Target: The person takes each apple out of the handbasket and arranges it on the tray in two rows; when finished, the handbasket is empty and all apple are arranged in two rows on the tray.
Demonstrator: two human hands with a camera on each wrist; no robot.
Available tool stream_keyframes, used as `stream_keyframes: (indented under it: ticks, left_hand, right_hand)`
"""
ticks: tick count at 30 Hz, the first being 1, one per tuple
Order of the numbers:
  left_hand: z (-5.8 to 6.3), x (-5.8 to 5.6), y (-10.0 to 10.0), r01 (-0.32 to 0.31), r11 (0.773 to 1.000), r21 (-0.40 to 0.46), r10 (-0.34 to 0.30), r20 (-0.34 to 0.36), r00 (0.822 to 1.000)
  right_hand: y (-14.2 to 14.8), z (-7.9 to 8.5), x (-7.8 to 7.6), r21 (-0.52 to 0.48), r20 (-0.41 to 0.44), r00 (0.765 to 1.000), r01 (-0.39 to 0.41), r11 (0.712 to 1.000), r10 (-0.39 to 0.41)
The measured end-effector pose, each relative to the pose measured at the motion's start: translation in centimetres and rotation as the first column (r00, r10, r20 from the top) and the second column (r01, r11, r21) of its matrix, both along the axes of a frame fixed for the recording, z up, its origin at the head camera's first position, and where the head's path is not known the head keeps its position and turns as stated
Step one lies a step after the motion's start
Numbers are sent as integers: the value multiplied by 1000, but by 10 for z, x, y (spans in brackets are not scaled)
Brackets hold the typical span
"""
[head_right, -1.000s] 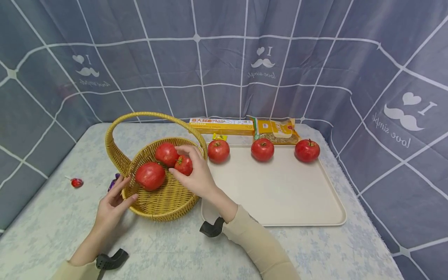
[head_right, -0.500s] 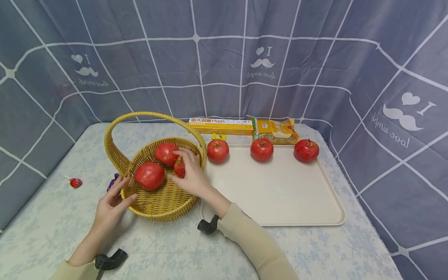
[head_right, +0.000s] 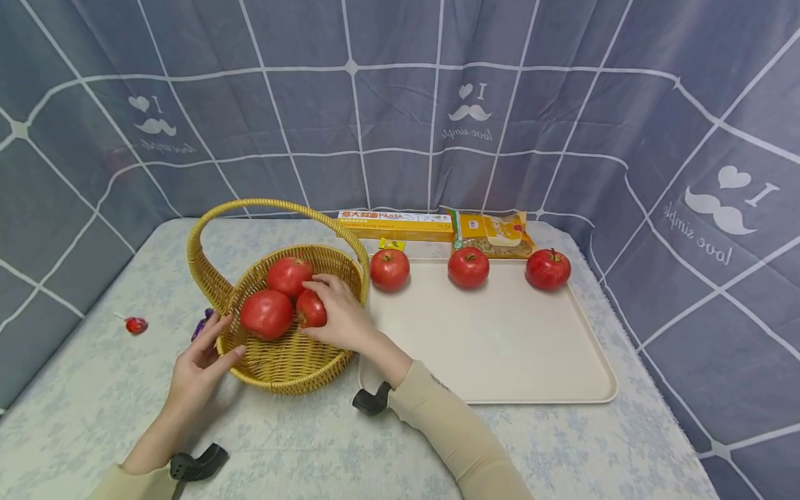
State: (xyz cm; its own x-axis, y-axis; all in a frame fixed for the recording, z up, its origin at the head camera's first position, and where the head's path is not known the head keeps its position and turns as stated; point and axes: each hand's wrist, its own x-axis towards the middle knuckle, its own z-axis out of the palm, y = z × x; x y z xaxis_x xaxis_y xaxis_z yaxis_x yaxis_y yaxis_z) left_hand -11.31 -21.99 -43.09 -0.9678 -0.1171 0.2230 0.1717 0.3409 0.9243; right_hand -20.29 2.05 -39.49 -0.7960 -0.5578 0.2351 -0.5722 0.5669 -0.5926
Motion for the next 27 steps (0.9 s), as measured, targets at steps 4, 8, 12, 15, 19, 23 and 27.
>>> stream_keyframes:
  ticks: [4, 8, 12, 15, 19, 23, 27]
  left_hand:
    - [0, 0, 0, 1, 1000, -2, -1, 4, 1000]
    - [0, -1, -1, 3, 1000, -3, -3, 3, 1000]
    - [0, -1, -1, 4, 1000, 0, -4, 4, 1000]
    - [0, -1, -1, 4, 1000, -2, -4, 3, 1000]
    - [0, 0, 0, 2, 1000, -8, -2, 5, 1000]
    - [0, 1, 0, -3, 1000, -14, 3, 8, 1000]
    - [0, 0, 0, -3, 1000, -17, 3, 5, 1000]
  right_hand:
    - [-1, -1, 0, 127, -57, 998, -29, 991, 36]
    - [-1, 0, 2, 177, -73, 995, -49, 983, 63]
    - [0, 0, 3, 193, -44, 995, -80, 978, 90]
    - [0, 0, 4, 202, -14, 994, -102, 974, 107]
    - [2, 2, 6, 193, 22, 993, -116, 974, 114]
    - [8, 5, 9, 126, 47, 987, -160, 979, 155]
    - [19, 16, 12, 6, 63, 968, -244, 970, 243]
